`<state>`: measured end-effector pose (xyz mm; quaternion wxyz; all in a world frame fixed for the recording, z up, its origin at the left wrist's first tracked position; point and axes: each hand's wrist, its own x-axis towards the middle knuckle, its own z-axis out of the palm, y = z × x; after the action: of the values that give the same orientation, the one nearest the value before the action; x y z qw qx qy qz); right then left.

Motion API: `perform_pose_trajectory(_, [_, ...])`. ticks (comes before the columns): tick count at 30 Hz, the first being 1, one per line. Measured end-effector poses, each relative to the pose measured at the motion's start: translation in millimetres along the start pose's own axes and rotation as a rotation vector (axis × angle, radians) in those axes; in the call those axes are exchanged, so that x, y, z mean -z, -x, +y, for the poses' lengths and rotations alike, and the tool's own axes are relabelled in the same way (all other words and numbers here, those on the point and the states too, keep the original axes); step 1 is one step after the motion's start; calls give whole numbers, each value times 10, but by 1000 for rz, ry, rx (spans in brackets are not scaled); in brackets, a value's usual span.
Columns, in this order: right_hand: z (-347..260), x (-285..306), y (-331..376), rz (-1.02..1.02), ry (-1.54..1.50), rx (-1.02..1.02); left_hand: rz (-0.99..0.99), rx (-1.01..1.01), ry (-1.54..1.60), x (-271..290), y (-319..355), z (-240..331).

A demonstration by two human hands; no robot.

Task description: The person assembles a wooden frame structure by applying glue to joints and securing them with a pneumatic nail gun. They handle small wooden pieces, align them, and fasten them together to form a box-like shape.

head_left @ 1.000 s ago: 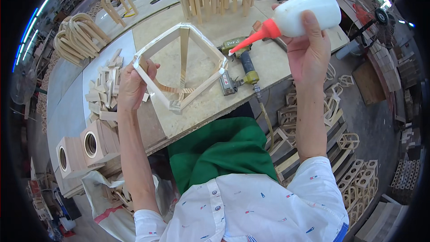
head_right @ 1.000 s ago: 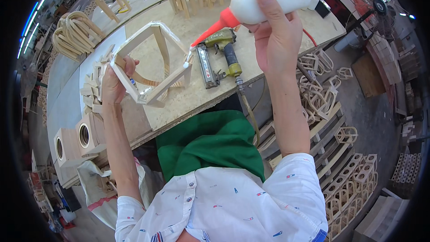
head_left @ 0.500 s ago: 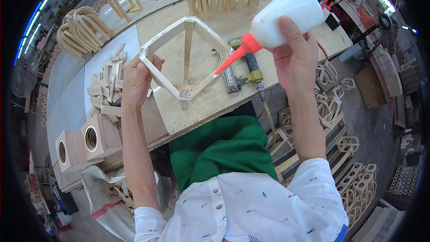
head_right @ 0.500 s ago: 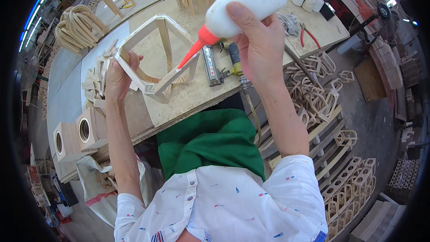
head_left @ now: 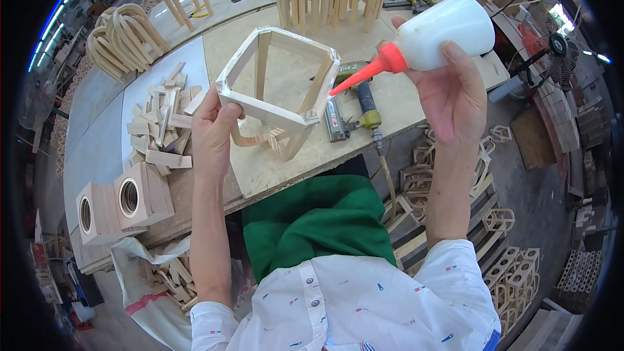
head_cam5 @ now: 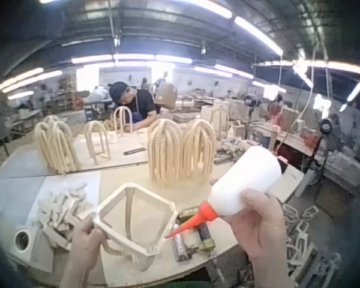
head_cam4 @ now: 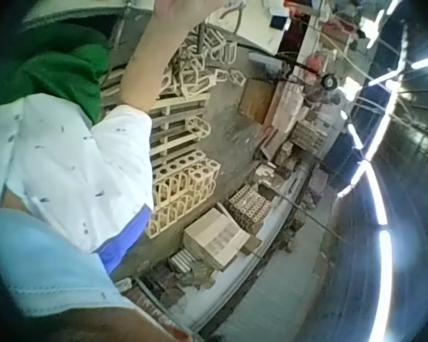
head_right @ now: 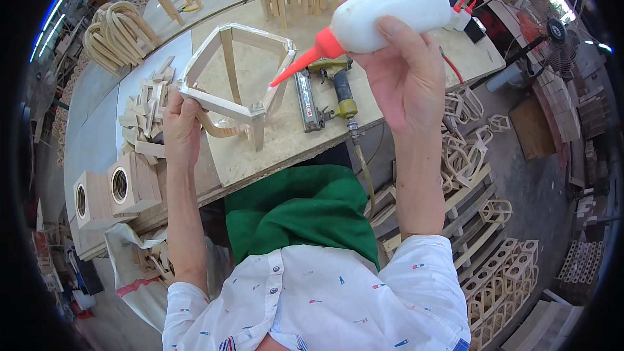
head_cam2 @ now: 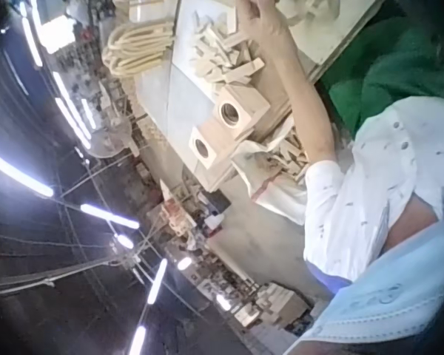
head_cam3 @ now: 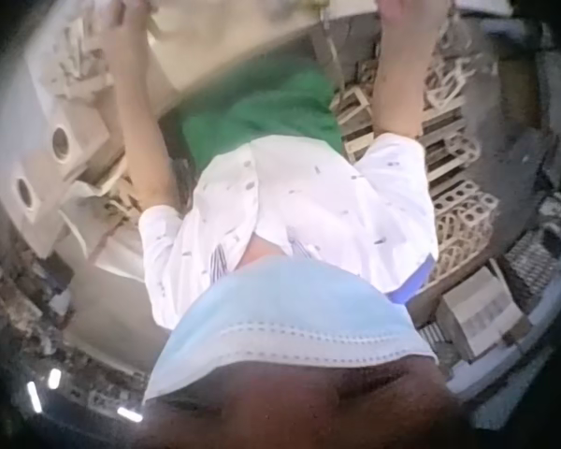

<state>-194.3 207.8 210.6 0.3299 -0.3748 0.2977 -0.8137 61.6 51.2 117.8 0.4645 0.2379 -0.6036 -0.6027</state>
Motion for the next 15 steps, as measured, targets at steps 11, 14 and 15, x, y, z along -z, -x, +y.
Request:
perform_pose_trajectory(11, [244,-113,69,51,-56,-8,-17,-22,37,-48,74,10])
perform_pose_trajectory(14, [263,-85,69,37,51,-3,-23,-11,27,-39,71,33])
perform_pose_trajectory(15, [270,-73,74,31,100,-4,-24,-11,26,-34,70,30])
